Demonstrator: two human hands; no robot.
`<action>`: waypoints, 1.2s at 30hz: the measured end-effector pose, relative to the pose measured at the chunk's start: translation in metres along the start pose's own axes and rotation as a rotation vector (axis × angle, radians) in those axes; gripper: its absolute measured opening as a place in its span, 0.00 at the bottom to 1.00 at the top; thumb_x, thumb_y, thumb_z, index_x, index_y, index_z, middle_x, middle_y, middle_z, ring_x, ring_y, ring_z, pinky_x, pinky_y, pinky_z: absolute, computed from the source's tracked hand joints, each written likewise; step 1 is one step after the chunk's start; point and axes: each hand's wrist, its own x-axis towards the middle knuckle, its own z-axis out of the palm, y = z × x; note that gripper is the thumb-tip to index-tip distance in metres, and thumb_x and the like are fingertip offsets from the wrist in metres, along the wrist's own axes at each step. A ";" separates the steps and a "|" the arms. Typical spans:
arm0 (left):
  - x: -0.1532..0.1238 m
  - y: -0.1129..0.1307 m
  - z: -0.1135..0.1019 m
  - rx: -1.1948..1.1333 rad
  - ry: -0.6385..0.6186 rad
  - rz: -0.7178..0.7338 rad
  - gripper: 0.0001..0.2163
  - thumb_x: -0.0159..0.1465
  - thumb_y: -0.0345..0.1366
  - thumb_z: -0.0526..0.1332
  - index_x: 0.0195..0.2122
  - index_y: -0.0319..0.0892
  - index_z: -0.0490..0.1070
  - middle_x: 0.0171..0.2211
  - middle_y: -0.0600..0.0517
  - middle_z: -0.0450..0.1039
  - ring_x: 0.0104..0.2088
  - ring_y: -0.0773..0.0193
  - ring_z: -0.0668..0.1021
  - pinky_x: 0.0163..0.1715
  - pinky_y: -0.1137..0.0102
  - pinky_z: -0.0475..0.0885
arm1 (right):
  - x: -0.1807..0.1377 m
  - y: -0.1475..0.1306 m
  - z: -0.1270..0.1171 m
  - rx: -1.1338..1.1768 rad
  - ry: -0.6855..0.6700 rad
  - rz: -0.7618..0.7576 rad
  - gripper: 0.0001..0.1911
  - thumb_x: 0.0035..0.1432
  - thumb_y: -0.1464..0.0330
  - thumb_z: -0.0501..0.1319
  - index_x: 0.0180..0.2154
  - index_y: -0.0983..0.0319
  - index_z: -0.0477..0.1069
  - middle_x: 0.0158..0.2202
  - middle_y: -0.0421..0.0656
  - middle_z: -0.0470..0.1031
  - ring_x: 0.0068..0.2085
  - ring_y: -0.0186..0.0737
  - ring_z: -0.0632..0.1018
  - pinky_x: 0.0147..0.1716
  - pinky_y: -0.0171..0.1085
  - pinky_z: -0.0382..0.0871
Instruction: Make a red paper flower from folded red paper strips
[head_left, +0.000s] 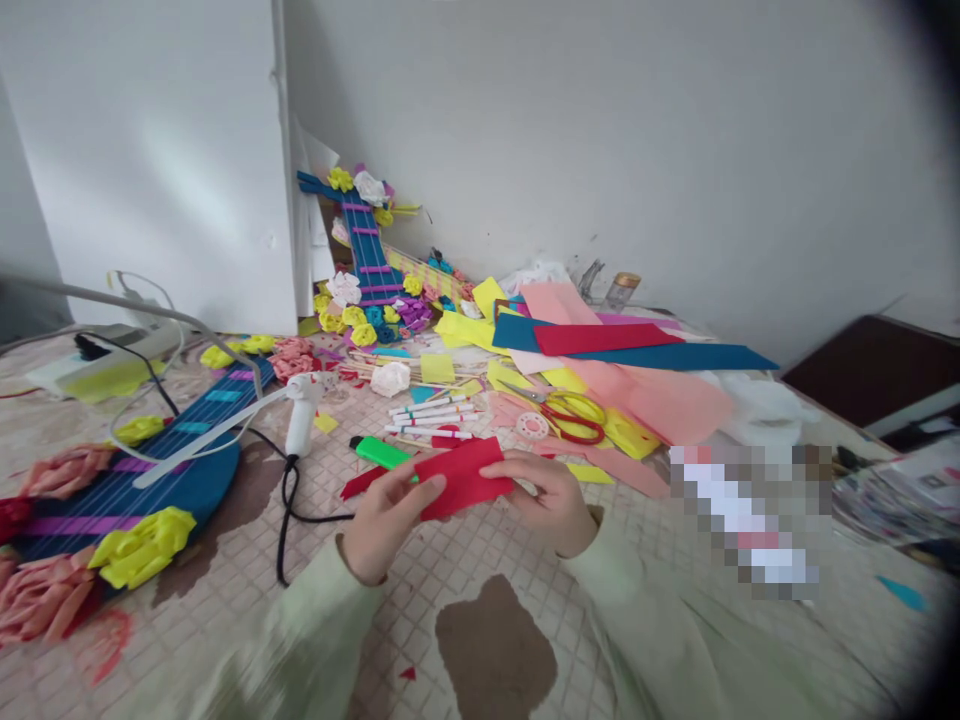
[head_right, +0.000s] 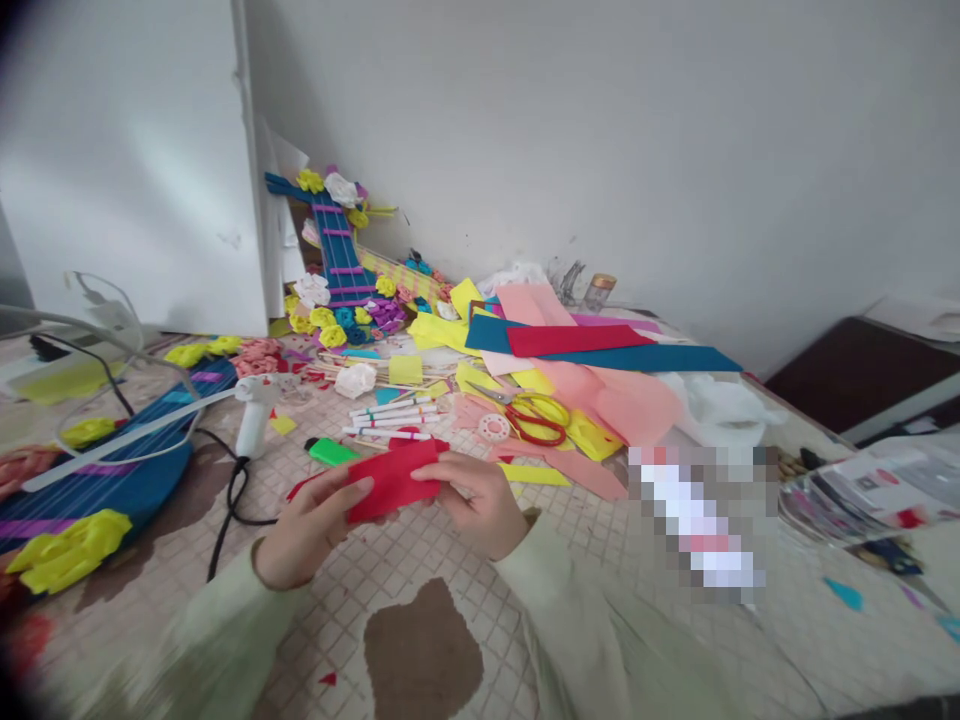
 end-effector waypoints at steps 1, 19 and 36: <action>-0.002 0.000 0.001 0.019 -0.014 0.074 0.19 0.50 0.37 0.61 0.44 0.39 0.66 0.31 0.49 0.75 0.28 0.63 0.76 0.29 0.69 0.71 | 0.001 -0.001 0.000 0.013 0.015 0.001 0.12 0.52 0.75 0.53 0.35 0.58 0.72 0.25 0.41 0.73 0.29 0.36 0.73 0.30 0.35 0.67; -0.005 -0.004 0.005 0.454 0.173 0.346 0.07 0.48 0.35 0.63 0.25 0.38 0.68 0.25 0.51 0.71 0.26 0.65 0.73 0.26 0.73 0.70 | -0.004 -0.013 0.012 0.280 0.083 0.404 0.07 0.49 0.66 0.59 0.25 0.63 0.69 0.19 0.40 0.69 0.22 0.34 0.71 0.22 0.33 0.66; -0.001 -0.010 0.002 0.474 0.140 0.228 0.10 0.51 0.38 0.61 0.31 0.37 0.71 0.27 0.49 0.75 0.27 0.63 0.76 0.25 0.71 0.71 | -0.003 -0.011 0.017 0.448 0.147 0.512 0.11 0.47 0.67 0.61 0.34 0.61 0.63 0.22 0.36 0.70 0.17 0.30 0.71 0.17 0.31 0.67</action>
